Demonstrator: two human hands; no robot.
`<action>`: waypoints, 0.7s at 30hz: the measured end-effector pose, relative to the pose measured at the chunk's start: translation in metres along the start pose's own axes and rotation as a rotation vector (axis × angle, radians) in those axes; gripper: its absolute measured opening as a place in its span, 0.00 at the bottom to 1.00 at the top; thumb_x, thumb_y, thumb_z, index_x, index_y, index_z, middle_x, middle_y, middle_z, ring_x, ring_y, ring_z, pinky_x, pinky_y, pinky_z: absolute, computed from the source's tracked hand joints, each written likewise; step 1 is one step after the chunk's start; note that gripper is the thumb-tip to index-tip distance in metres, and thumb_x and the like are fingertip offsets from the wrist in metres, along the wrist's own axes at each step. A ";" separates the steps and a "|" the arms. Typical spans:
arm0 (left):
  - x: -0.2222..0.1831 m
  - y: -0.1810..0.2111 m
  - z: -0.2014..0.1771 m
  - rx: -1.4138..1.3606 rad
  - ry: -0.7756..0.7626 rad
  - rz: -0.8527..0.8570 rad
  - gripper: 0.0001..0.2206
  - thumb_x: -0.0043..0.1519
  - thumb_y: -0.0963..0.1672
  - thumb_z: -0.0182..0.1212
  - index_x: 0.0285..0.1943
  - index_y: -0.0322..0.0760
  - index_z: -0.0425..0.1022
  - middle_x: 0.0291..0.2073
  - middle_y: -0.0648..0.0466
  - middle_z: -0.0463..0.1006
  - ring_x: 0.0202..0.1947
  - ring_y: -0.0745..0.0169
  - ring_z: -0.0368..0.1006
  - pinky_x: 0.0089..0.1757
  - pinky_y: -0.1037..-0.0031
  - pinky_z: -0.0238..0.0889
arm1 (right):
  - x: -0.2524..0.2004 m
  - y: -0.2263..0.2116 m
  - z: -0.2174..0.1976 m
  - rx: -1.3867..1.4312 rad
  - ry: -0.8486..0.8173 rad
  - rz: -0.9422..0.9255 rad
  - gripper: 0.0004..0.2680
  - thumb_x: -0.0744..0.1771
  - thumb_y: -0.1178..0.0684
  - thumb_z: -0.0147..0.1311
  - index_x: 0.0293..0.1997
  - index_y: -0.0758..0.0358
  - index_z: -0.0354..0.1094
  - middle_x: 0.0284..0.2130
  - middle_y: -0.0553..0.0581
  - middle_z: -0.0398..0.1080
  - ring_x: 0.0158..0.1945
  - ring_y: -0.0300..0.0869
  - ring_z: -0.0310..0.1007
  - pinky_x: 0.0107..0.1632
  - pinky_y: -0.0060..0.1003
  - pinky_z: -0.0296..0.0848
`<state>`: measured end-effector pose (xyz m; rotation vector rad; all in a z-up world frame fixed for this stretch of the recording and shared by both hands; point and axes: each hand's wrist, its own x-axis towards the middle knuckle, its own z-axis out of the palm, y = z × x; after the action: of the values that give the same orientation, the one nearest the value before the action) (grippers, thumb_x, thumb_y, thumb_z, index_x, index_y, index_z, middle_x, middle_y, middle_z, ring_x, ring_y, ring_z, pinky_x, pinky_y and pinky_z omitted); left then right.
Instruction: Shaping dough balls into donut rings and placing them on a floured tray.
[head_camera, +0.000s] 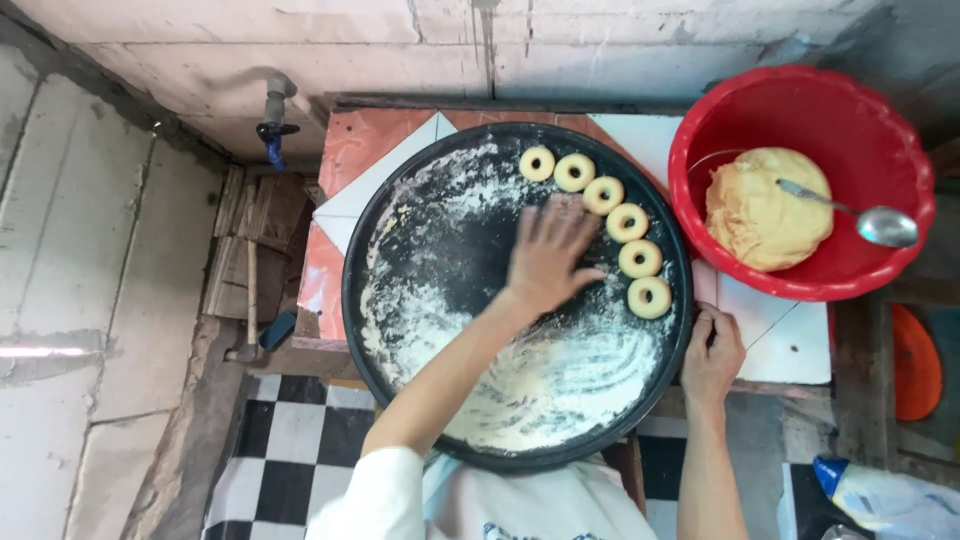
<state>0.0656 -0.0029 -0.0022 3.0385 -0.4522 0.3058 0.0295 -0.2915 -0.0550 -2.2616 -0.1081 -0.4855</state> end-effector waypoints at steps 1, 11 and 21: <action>-0.005 -0.012 0.000 -0.054 0.053 -0.113 0.40 0.61 0.66 0.23 0.76 0.51 0.57 0.77 0.47 0.50 0.77 0.42 0.39 0.68 0.42 0.27 | 0.002 -0.003 0.000 0.005 -0.005 0.016 0.07 0.74 0.60 0.48 0.53 0.70 0.73 0.40 0.71 0.71 0.48 0.64 0.71 0.53 0.52 0.69; -0.060 0.062 0.001 -0.209 0.235 0.042 0.41 0.61 0.67 0.26 0.79 0.51 0.49 0.77 0.48 0.50 0.77 0.38 0.40 0.67 0.35 0.28 | 0.007 -0.011 0.001 0.006 -0.036 0.067 0.07 0.73 0.59 0.47 0.51 0.69 0.73 0.39 0.70 0.71 0.47 0.65 0.71 0.52 0.54 0.69; -0.075 -0.042 -0.013 0.024 0.061 -0.378 0.36 0.66 0.63 0.38 0.74 0.39 0.62 0.73 0.35 0.55 0.75 0.29 0.41 0.63 0.33 0.30 | 0.006 -0.005 0.001 -0.017 -0.061 0.084 0.08 0.74 0.57 0.47 0.53 0.67 0.73 0.41 0.69 0.71 0.49 0.64 0.71 0.55 0.54 0.68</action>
<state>0.0057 0.0594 -0.0060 3.0389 0.1322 0.3792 0.0341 -0.2876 -0.0500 -2.2878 -0.0403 -0.3750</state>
